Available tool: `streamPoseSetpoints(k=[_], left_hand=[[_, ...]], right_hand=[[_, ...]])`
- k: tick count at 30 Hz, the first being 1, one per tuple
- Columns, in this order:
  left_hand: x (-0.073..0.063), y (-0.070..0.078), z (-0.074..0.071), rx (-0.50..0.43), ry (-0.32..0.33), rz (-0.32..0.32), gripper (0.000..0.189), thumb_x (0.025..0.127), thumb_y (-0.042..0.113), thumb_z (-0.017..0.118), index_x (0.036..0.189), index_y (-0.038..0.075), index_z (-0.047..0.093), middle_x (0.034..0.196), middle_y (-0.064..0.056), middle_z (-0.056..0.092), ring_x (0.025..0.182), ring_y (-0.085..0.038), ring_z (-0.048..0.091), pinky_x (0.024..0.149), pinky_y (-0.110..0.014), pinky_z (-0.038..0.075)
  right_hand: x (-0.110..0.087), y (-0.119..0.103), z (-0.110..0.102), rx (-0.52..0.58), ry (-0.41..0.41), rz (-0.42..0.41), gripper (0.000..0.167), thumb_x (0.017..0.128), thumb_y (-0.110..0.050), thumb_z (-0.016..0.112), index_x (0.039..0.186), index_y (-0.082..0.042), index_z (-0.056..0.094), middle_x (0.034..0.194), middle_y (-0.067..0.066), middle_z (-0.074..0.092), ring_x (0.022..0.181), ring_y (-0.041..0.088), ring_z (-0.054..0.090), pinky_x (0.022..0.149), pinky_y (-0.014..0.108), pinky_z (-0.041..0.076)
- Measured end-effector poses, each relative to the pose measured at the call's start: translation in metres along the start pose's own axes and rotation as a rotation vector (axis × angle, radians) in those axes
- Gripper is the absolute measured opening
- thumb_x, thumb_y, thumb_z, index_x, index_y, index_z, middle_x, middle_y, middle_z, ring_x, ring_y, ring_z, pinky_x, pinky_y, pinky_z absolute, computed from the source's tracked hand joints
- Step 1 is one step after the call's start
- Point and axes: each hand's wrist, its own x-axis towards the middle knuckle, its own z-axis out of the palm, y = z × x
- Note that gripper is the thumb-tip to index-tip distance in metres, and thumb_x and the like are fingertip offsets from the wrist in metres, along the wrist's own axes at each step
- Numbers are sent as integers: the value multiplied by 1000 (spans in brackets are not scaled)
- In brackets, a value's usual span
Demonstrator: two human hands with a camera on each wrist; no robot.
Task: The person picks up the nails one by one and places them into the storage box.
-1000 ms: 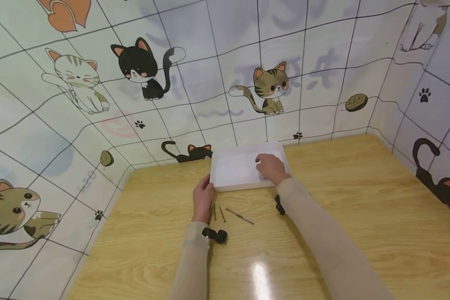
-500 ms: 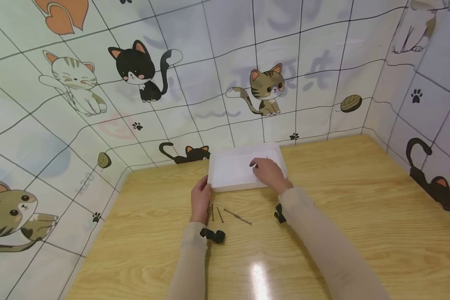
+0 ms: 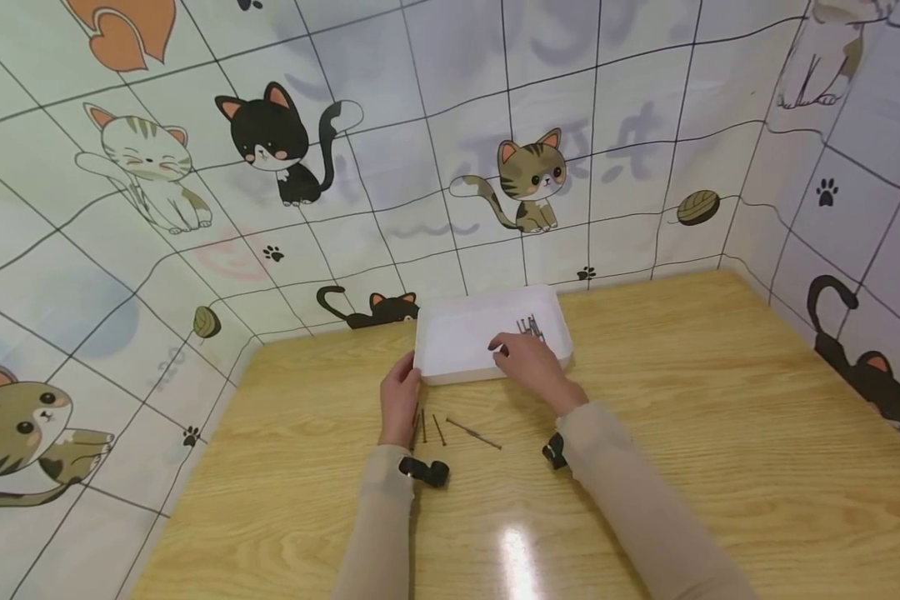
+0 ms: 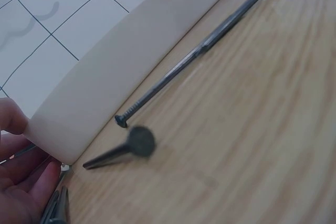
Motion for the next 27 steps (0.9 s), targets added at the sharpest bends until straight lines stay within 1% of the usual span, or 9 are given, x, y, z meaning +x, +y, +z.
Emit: streamPoseSetpoints(k=[2, 4, 9, 12, 14, 17, 20, 22, 27], left_hand=[[0, -1, 0, -1, 0, -1, 39, 89, 15, 47, 127, 12, 51, 123, -3, 53, 113, -16, 47, 93, -36, 38], [0, -2, 0, 1, 1, 3, 39, 89, 15, 47, 127, 12, 52, 123, -3, 53, 113, -16, 47, 93, -36, 38], [1, -4, 0, 23, 1, 9, 38, 89, 15, 47, 127, 13, 52, 123, -2, 53, 112, -15, 47, 93, -36, 38], [0, -5, 1, 26, -6, 2, 39, 89, 16, 47, 127, 14, 51, 123, -1, 53, 112, -14, 47, 93, -35, 38], [0, -5, 1, 15, -9, -1, 39, 89, 16, 47, 127, 14, 51, 123, -1, 53, 113, -13, 47, 93, -35, 38], [-1, -5, 2, 10, -13, 5, 39, 89, 16, 47, 128, 14, 51, 123, -1, 53, 113, -13, 47, 92, -35, 38], [-1, -4, 3, 3, -17, 12, 39, 89, 16, 47, 128, 13, 51, 123, -2, 53, 113, -14, 47, 92, -35, 38], [0, -3, 2, -4, -24, 19, 39, 90, 16, 47, 128, 13, 51, 124, -3, 53, 114, -15, 46, 93, -35, 38], [0, -1, 0, 3, -14, 23, 38, 89, 15, 46, 127, 13, 51, 124, -3, 53, 115, -16, 46, 93, -36, 38]], right_hand=[[-3, -3, 1, 8, -16, -4, 26, 90, -20, 50, 111, -9, 61, 93, 5, 62, 78, 18, 57, 65, 34, 45], [-6, -6, 2, 10, -56, -10, 27, 90, -21, 51, 112, -9, 60, 94, 5, 62, 80, 19, 58, 67, 36, 46], [-16, -10, 7, 10, -251, -25, 30, 90, -23, 52, 115, -8, 58, 98, 6, 61, 86, 20, 57, 71, 37, 46], [-21, -8, 14, 16, -324, -39, 31, 88, -23, 54, 115, -8, 58, 102, 6, 60, 88, 19, 56, 73, 36, 45], [-24, -6, 19, 28, -333, -43, 31, 87, -22, 56, 114, -8, 58, 104, 7, 59, 89, 18, 56, 74, 35, 45], [-28, -6, 23, 45, -326, -29, 29, 85, -20, 60, 111, -7, 59, 103, 8, 59, 85, 16, 56, 72, 34, 45], [-33, -9, 25, 47, -333, -5, 26, 83, -18, 62, 107, -8, 61, 94, 4, 60, 75, 13, 55, 66, 32, 44], [-35, -12, 27, 34, -337, -3, 23, 81, -16, 63, 103, -8, 63, 89, 2, 60, 69, 11, 53, 64, 32, 44], [-37, -21, 32, -6, -332, -10, 18, 77, -15, 67, 95, -10, 65, 86, -1, 60, 73, 12, 52, 67, 32, 43]])
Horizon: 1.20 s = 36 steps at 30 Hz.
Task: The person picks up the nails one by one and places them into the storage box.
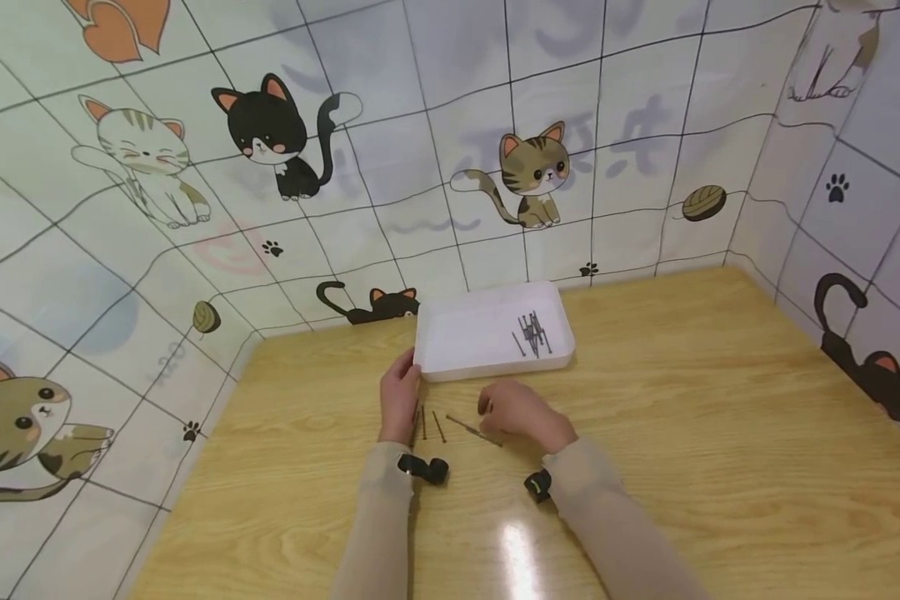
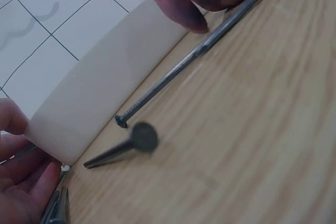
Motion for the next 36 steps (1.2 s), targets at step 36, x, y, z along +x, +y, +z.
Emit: streamPoseSetpoints(k=[36], left_hand=[[2, -2, 0, -20, -1, 1, 38, 89, 15, 47, 126, 13, 53, 122, -2, 54, 113, -14, 47, 92, -34, 38]], right_hand=[[-8, -30, 15, -227, 17, 58, 38, 73, 1, 58, 48, -16, 34, 46, -3, 23, 47, 13, 19, 45, 27, 20]])
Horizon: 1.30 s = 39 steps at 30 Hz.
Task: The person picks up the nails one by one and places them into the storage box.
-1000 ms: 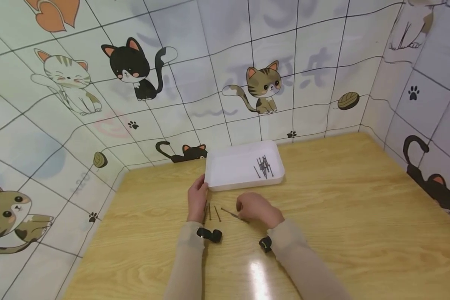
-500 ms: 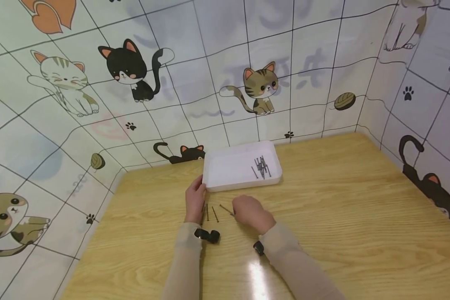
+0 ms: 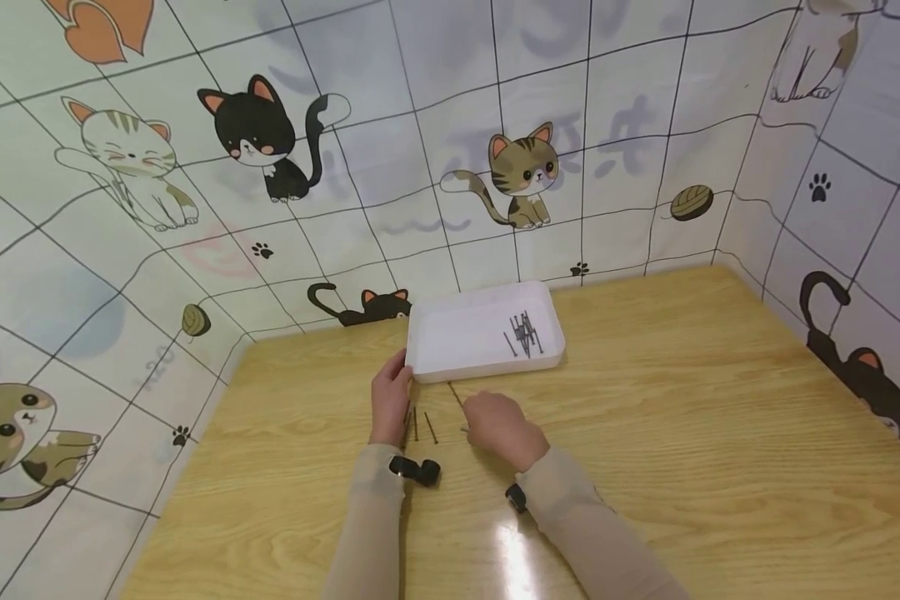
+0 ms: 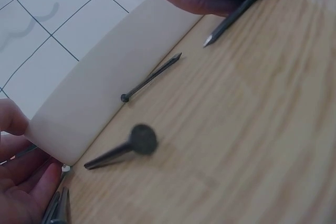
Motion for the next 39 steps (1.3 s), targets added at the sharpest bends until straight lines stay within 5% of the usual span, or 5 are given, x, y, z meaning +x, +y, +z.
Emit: streamPoseSetpoints(k=[17, 26, 31, 39], left_hand=[[-2, 0, 0, -15, -7, 3, 38, 89, 15, 47, 126, 12, 52, 123, -4, 53, 113, -16, 47, 92, -35, 38], [-1, 2, 1, 11, 7, -10, 38, 89, 15, 47, 126, 13, 52, 123, -2, 54, 113, -14, 47, 92, -34, 38], [-1, 2, 1, -3, 7, -5, 38, 88, 15, 48, 126, 12, 52, 123, -3, 54, 112, -14, 47, 92, -34, 39], [-1, 2, 1, -16, 2, -3, 38, 89, 14, 47, 126, 11, 53, 122, -4, 54, 113, -16, 47, 92, -35, 39]], right_hand=[[-4, 2, -4, 53, -8, -6, 37, 77, -1, 57, 54, -15, 32, 50, -3, 19, 49, 13, 14, 47, 28, 17], [-3, 10, -12, 81, 20, -9, 6, 81, -5, 57, 80, -11, 57, 74, -2, 54, 62, 13, 43, 55, 29, 36], [-1, 16, -13, 119, 53, -38, 20, 80, -1, 54, 97, -9, 62, 92, 2, 61, 73, 14, 53, 62, 31, 43], [7, 23, -10, 99, 110, -57, 28, 84, -3, 54, 110, -11, 61, 88, 1, 61, 72, 11, 53, 62, 30, 42]])
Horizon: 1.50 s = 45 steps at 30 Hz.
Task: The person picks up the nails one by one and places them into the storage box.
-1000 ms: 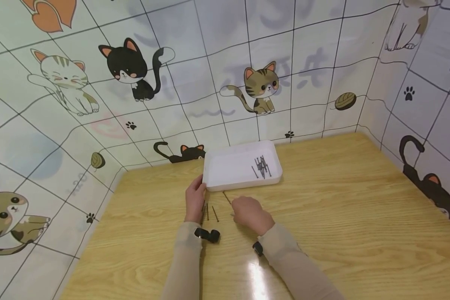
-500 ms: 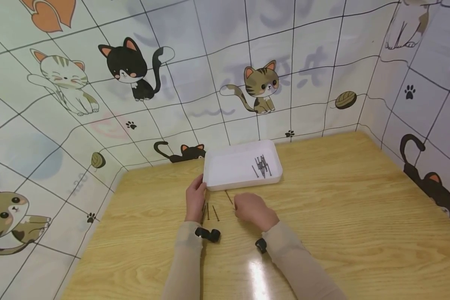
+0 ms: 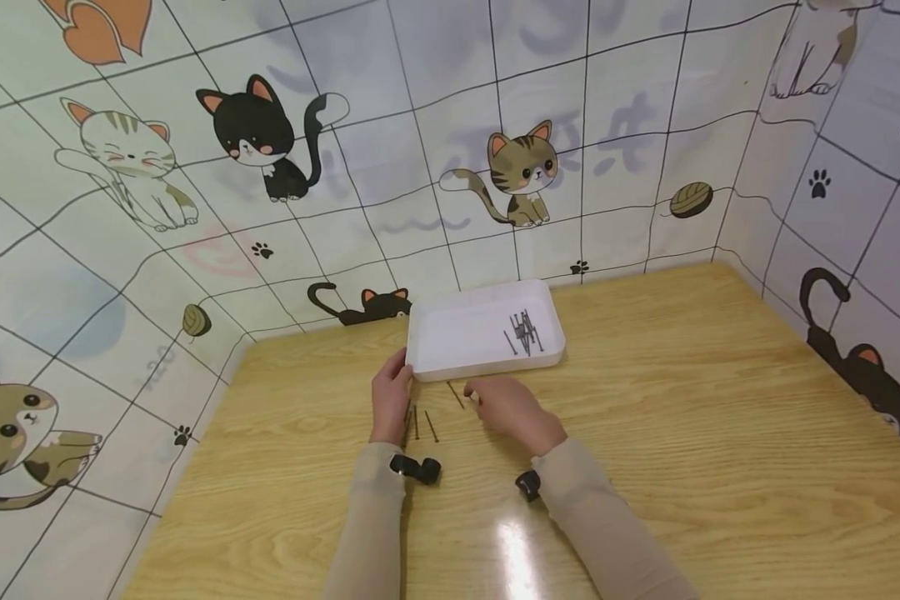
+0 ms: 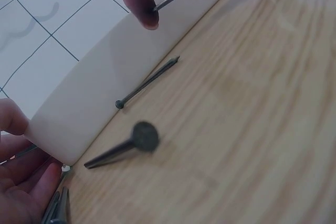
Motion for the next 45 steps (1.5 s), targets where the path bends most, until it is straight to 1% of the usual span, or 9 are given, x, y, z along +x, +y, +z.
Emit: streamPoseSetpoints(k=[5, 13, 18, 23, 29, 33, 36, 41, 45], left_hand=[[1, 0, 0, 16, 5, -11, 38, 89, 14, 48, 126, 12, 52, 123, -3, 54, 113, -16, 47, 92, -35, 39], [2, 0, 0, 33, 20, -19, 38, 88, 15, 49, 126, 12, 52, 122, -3, 54, 112, -16, 48, 92, -35, 39], [1, 0, -1, 22, 12, -12, 38, 89, 15, 49, 127, 11, 52, 122, -4, 54, 112, -15, 48, 92, -35, 39], [2, -2, -2, 8, 5, -18, 38, 89, 15, 49, 127, 12, 52, 123, -2, 54, 112, -14, 47, 92, -34, 39], [0, 0, -2, -2, 7, -4, 38, 89, 14, 48, 128, 11, 51, 124, -4, 53, 114, -15, 46, 93, -35, 38], [0, 2, -1, -4, -2, 2, 39, 89, 14, 48, 128, 11, 50, 124, -4, 53, 113, -16, 47, 93, -35, 38], [1, 3, -1, -4, -10, 5, 39, 89, 14, 47, 128, 10, 50, 124, -5, 53, 114, -17, 46, 93, -35, 38], [2, -1, -1, 3, -13, 0, 39, 90, 15, 47, 129, 12, 50, 125, -4, 52, 115, -17, 46, 94, -35, 37], [3, -3, -1, 9, 8, 4, 38, 90, 15, 48, 127, 13, 51, 123, -2, 54, 113, -16, 47, 92, -35, 38]], right_hand=[[1, 3, -1, 13, 12, 3, 28, 84, -5, 54, 110, -11, 61, 88, 0, 61, 70, 11, 51, 61, 30, 42], [0, 5, -6, 82, 18, 26, 30, 83, -3, 53, 112, -7, 59, 89, 2, 60, 69, 12, 49, 59, 29, 40], [0, 6, -6, 105, 27, 30, 29, 83, -4, 53, 111, -8, 59, 88, 2, 59, 67, 13, 48, 58, 29, 40], [3, 8, -4, 101, 42, 34, 29, 83, -5, 54, 111, -9, 59, 86, 1, 59, 69, 12, 50, 60, 29, 42], [4, 11, -7, 146, 78, 28, 29, 85, -8, 54, 114, -8, 56, 81, 0, 59, 60, 9, 50, 54, 26, 42], [3, 13, -15, 209, 121, 21, 30, 87, -10, 55, 117, -8, 54, 84, 2, 61, 58, 10, 55, 51, 26, 43], [2, 15, -22, 253, 174, 26, 32, 87, -11, 55, 118, -7, 54, 87, 5, 63, 61, 12, 58, 51, 27, 43], [6, 21, -30, 281, 272, 47, 33, 87, -13, 56, 120, -9, 53, 87, 4, 62, 65, 11, 59, 55, 28, 45], [14, 26, -36, 311, 339, 40, 35, 88, -13, 55, 122, -8, 51, 89, 7, 62, 68, 14, 60, 59, 30, 48]])
